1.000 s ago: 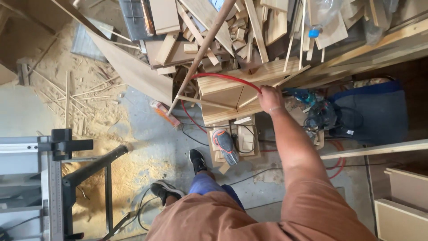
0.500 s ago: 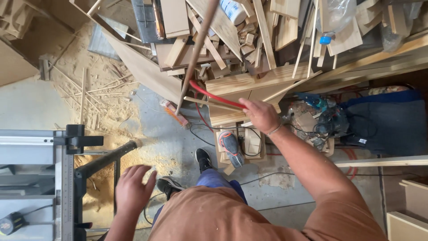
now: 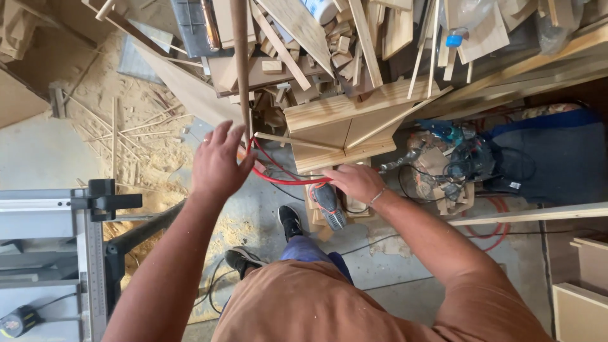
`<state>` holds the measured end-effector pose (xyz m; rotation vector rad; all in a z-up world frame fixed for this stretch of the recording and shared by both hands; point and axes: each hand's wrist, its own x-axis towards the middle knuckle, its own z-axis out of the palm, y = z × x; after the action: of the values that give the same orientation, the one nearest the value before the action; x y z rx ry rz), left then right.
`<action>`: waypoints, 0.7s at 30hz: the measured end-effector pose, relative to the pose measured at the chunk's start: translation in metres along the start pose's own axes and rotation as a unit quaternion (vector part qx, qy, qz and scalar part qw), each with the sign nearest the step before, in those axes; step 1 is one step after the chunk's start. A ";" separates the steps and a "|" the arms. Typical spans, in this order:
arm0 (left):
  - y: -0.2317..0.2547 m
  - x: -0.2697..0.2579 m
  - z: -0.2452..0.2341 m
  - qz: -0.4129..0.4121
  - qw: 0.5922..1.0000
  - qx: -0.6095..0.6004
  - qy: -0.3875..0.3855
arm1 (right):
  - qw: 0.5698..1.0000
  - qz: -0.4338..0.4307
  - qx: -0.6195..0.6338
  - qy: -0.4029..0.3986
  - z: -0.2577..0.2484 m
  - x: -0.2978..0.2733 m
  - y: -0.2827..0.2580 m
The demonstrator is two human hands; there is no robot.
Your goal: Measuring and marking wood strips on a table saw crosscut sled
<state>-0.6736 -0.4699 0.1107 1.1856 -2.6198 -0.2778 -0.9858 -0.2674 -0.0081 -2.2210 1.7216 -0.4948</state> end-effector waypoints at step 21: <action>0.037 -0.153 0.090 -0.027 0.928 -0.075 -0.364 | 0.952 0.163 0.000 -0.261 0.129 -0.094 -0.001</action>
<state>-0.6296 -0.3240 0.0128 1.2757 -3.0780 -1.0973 -0.9501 -0.1739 -0.1324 -1.7883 1.7240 0.1591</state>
